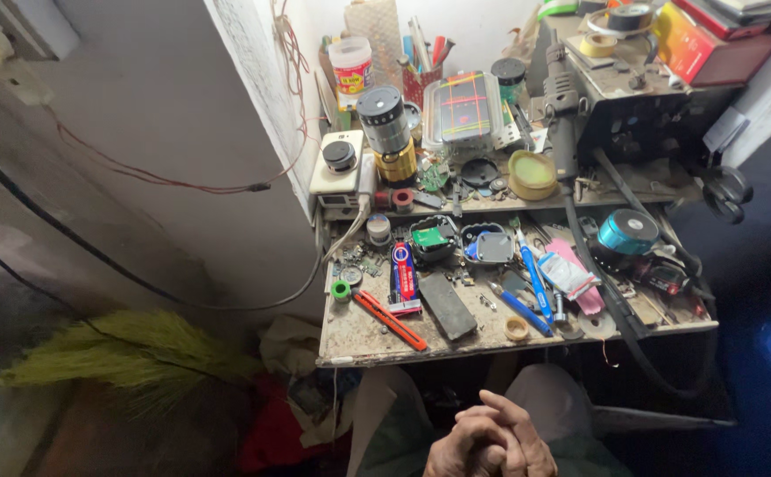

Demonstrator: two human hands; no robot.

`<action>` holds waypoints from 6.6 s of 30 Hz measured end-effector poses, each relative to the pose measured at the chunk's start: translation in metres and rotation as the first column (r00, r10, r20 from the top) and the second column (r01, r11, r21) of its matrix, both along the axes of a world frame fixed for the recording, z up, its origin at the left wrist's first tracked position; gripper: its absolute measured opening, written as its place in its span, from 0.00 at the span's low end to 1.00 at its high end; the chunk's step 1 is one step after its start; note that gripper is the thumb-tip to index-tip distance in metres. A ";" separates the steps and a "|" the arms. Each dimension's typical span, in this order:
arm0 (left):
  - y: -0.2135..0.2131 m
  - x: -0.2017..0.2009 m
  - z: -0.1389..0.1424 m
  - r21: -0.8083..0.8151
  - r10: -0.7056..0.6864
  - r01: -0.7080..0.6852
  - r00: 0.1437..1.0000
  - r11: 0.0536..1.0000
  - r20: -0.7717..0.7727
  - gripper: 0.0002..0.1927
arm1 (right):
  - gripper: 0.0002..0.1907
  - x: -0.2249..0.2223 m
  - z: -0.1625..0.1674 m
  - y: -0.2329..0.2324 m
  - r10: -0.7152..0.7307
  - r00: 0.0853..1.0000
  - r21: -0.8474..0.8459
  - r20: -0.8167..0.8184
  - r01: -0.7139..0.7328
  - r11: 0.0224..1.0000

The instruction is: The person sits at a repair bench and wraps rubber bands around a smartphone, then places the phone into a plastic container on the bench. They then pick up small components from the bench and handle and separate the parts by hand.

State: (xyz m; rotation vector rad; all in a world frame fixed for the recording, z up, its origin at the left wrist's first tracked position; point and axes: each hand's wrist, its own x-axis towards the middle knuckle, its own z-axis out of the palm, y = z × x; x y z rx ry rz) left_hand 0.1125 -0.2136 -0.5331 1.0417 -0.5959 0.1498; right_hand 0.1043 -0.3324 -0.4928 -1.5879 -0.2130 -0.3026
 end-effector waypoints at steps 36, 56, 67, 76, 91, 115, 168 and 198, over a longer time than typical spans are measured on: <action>0.022 -0.014 0.050 0.126 -0.077 0.112 0.964 0.986 -0.256 0.07 | 0.27 -0.011 0.009 -0.010 0.154 0.987 -0.081 -0.054 -0.158 0.984; 0.024 -0.014 0.061 0.169 -0.098 0.152 0.951 0.974 -0.294 0.07 | 0.28 -0.017 0.018 -0.013 0.098 0.975 -0.117 -0.197 -0.123 0.986; 0.026 -0.013 0.038 0.197 -0.090 0.143 0.962 0.970 -0.257 0.06 | 0.30 -0.014 0.010 -0.016 0.104 0.992 -0.213 -0.066 -0.115 0.970; 0.025 -0.005 0.004 0.279 -0.054 0.057 0.998 0.959 -0.020 0.07 | 0.27 -0.015 0.003 -0.023 0.107 0.994 -0.279 -0.018 -0.108 0.954; 0.099 -0.004 -0.017 0.297 0.310 -0.177 0.811 0.938 -0.496 0.10 | 0.10 0.019 0.085 -0.082 -0.213 0.948 -0.083 0.237 0.238 0.968; 0.148 0.022 0.064 0.408 0.636 -0.509 0.717 0.758 -0.286 0.20 | 0.24 0.154 0.152 -0.097 -0.251 0.908 -0.886 0.337 0.395 0.242; 0.176 0.151 0.146 0.724 0.624 -0.684 0.604 0.088 0.495 0.20 | 0.29 0.200 0.132 0.106 -0.125 0.978 -0.934 0.165 0.196 0.300; 0.166 0.148 0.136 0.656 0.668 -0.750 0.532 0.086 0.521 0.20 | 0.14 0.159 0.145 -0.035 -0.345 0.882 -0.802 0.321 0.447 0.395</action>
